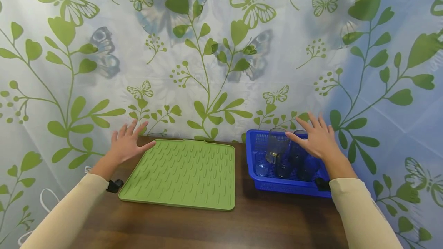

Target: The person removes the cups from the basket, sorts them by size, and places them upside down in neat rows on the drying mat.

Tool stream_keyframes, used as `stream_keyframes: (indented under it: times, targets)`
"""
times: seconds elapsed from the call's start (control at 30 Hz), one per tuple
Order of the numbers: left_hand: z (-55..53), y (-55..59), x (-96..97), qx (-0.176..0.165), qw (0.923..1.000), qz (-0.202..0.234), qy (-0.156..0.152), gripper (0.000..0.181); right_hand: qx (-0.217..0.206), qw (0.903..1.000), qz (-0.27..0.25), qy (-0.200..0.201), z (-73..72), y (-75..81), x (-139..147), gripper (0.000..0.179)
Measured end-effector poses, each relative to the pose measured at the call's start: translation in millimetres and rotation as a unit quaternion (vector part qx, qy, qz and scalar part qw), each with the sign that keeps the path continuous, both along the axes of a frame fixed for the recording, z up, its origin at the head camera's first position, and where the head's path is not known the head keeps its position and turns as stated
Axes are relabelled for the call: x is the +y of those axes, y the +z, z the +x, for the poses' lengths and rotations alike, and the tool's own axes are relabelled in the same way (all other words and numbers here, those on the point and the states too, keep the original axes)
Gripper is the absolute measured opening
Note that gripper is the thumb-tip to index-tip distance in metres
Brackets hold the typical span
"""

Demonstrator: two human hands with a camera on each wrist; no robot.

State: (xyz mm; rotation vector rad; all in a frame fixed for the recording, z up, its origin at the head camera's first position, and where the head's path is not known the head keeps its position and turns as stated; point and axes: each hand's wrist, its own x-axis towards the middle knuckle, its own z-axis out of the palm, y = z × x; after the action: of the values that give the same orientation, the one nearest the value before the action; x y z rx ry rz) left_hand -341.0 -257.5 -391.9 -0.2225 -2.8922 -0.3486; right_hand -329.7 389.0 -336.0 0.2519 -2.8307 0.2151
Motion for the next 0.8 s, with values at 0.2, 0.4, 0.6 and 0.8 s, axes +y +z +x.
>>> stream_keyframes:
  times: [0.2,0.4,0.6,0.8]
  targets:
    - [2.9,-12.6,4.3,0.015,0.9997,0.020,-0.007,0.095,0.009,0.9997,-0.021,0.007,6.6,-8.2,-1.1,0.085]
    - [10.4,-19.4,8.2,0.023,0.9990,0.036,-0.015,0.095,0.023,0.9990,-0.036,0.014,17.3,-14.3,-1.9,0.082]
    - [18.7,-27.2,14.2,0.035,0.9979,0.050,-0.021,0.092,0.038,0.9975,-0.052,0.027,24.2,-23.8,-0.4,0.076]
    - [26.9,-35.8,21.7,0.034,0.9967,0.069,-0.024,0.089,0.047,0.9955,-0.074,0.036,28.9,-33.1,0.8,0.073]
